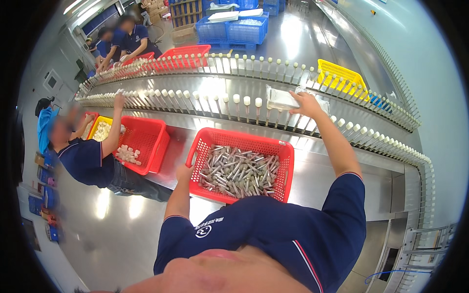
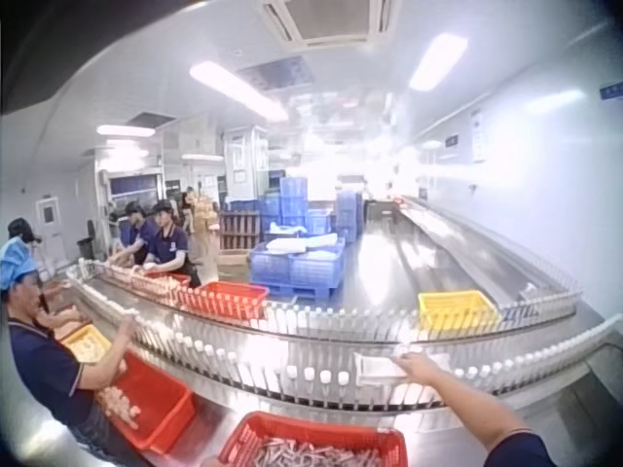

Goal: The person sorts items from a red basket into small white containers on a conveyor belt.

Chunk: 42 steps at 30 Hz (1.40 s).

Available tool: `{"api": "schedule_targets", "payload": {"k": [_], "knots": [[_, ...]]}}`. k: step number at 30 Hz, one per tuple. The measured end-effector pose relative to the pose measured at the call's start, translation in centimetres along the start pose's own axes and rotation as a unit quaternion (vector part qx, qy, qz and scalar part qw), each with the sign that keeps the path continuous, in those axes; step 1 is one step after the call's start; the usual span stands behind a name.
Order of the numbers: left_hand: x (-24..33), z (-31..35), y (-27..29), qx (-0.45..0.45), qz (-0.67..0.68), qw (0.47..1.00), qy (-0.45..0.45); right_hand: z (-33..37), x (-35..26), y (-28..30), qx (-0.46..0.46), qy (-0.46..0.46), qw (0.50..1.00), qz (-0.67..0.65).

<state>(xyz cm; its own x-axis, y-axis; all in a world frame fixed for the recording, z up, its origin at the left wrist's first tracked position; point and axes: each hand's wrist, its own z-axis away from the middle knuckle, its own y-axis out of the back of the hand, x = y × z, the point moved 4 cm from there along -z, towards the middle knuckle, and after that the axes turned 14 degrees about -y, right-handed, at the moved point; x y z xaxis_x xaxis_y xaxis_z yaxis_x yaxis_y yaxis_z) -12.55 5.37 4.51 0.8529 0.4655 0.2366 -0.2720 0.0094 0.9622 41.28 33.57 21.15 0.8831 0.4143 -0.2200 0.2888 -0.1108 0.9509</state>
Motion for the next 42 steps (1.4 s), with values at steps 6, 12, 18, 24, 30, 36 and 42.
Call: {"api": "schedule_targets", "payload": {"k": [6, 12, 18, 24, 30, 36, 42], "knots": [[1.1, 0.2, 0.9, -0.008, 0.024, 1.000, 0.016, -3.9, -4.5, 2.5, 0.041, 0.052, 0.997, -0.038], [1.6, 0.2, 1.3, 0.002, 0.011, 1.000, 0.017, -4.3, -5.5, -2.9, -0.095, -0.026, 0.995, 0.015], [-0.6, -0.2, -0.1, -0.005, 0.036, 0.999, 0.009, -2.7, -3.1, -2.9, -0.079, -0.021, 0.997, 0.019], [0.1, -0.7, 0.3, -0.026, 0.017, 0.999, 0.011, -2.0, -0.2, -0.9, -0.012, -0.045, 0.998, -0.035], [0.2, -0.3, 0.7, -0.015, 0.019, 1.000, 0.015, -5.2, -4.6, 2.4, 0.033, -0.059, 0.996, -0.055], [0.9, -0.5, 1.1, -0.020, 0.028, 0.999, 0.020, -6.5, -7.9, -2.3, -0.034, 0.008, 0.999, 0.011], [-0.3, -0.6, 0.5, -0.022, 0.059, 0.998, 0.021, -5.1, -6.2, -3.1, -0.079, -0.016, 0.997, 0.011]]}}
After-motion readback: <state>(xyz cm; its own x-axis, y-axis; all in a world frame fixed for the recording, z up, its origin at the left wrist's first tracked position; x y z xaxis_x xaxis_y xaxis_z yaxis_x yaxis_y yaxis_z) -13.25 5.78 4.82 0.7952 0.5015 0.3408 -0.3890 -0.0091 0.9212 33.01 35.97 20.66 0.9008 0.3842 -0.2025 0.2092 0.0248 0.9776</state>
